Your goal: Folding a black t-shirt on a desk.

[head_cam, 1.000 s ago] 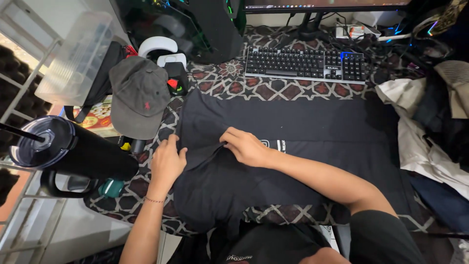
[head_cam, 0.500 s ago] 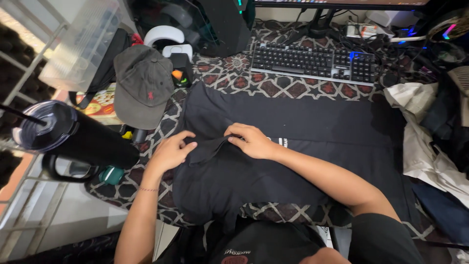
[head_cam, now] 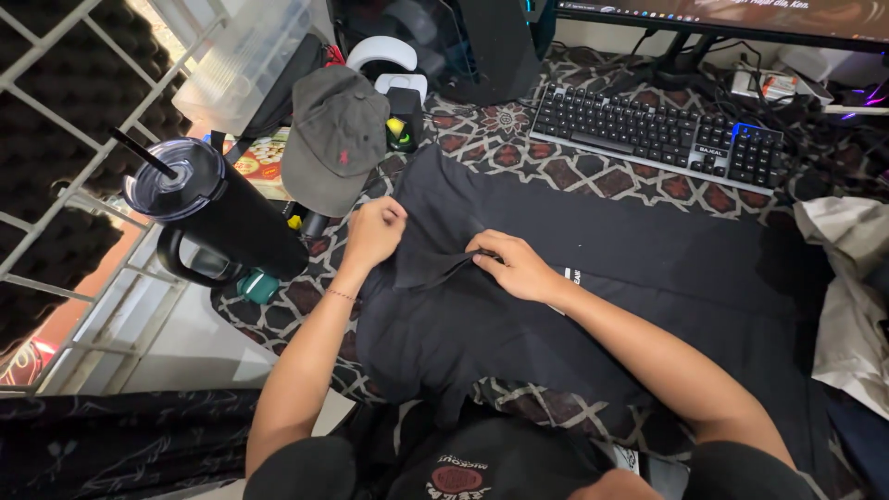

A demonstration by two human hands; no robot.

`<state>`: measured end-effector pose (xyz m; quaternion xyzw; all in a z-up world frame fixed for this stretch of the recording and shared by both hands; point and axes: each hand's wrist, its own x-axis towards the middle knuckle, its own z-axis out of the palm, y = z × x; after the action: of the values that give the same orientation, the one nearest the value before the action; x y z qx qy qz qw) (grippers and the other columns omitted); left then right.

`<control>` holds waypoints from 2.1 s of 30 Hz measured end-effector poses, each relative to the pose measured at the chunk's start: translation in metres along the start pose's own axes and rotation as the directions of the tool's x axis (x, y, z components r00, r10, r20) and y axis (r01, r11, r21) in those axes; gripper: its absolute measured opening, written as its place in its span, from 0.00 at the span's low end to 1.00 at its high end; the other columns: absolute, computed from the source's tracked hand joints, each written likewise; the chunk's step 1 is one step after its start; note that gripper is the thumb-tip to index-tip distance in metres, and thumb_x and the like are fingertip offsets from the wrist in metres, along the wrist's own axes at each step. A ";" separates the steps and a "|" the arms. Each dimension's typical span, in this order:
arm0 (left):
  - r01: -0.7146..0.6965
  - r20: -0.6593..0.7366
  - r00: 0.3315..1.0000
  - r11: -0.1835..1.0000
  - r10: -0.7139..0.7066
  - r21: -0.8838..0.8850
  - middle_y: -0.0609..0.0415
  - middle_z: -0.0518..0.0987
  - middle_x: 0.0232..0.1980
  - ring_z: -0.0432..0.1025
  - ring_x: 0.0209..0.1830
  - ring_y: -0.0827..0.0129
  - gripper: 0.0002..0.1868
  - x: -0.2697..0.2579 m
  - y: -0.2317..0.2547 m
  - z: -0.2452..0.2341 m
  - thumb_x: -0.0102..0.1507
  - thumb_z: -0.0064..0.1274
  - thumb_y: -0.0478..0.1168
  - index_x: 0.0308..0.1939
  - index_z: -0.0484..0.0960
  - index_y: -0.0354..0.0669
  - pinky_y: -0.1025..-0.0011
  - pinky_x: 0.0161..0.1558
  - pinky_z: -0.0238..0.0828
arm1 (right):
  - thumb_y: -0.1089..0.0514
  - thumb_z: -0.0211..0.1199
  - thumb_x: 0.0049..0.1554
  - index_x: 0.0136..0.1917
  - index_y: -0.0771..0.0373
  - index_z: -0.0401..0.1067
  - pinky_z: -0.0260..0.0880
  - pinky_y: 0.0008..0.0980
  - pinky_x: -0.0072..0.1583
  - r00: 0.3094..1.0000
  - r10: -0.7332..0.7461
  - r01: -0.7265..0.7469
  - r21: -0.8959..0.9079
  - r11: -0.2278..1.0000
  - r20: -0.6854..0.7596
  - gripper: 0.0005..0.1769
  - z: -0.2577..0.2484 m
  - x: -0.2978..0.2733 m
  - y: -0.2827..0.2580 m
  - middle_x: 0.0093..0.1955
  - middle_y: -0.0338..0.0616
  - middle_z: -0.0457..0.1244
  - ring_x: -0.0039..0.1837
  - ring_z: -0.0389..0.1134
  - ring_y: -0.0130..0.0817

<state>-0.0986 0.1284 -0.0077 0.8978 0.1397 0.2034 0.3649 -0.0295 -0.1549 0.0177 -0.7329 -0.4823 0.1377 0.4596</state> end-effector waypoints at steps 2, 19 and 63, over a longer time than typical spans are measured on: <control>0.006 -0.065 0.998 1.000 -0.007 -0.011 0.53 0.80 0.25 0.79 0.28 0.62 0.03 -0.004 0.016 -0.011 0.59 0.55 0.33 0.35 0.83 0.39 0.65 0.35 0.73 | 0.62 0.58 0.60 0.52 0.64 0.73 0.69 0.35 0.53 1.000 -0.001 0.001 0.006 1.000 0.004 0.07 0.000 0.000 0.004 0.50 0.45 0.66 0.51 0.70 0.39; -0.703 0.069 0.707 0.690 0.703 0.169 0.46 0.76 0.51 0.72 0.54 0.49 0.15 0.020 0.071 0.018 0.59 0.55 0.32 0.50 0.79 0.38 0.56 0.51 0.72 | 0.59 0.69 0.50 0.48 0.56 0.79 0.63 0.45 0.65 0.958 -0.183 0.235 -0.242 0.941 0.219 0.11 0.002 -0.001 -0.007 0.56 0.46 0.63 0.63 0.62 0.48; -0.792 0.176 0.076 0.167 0.981 -0.587 0.59 0.81 0.50 0.76 0.57 0.68 0.19 -0.111 0.311 -0.036 0.63 0.52 0.38 0.59 0.83 0.47 0.68 0.54 0.72 | 0.33 0.42 0.65 0.83 0.54 0.49 0.30 0.63 0.79 0.656 0.435 -0.754 -0.562 0.341 -0.617 0.41 -0.189 -0.247 0.143 0.87 0.51 0.39 0.84 0.34 0.66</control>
<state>-0.1808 -0.1103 0.2080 0.7197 -0.5940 0.1501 0.3267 0.0529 -0.4791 -0.0553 -0.9906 -0.0884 -0.0637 0.0832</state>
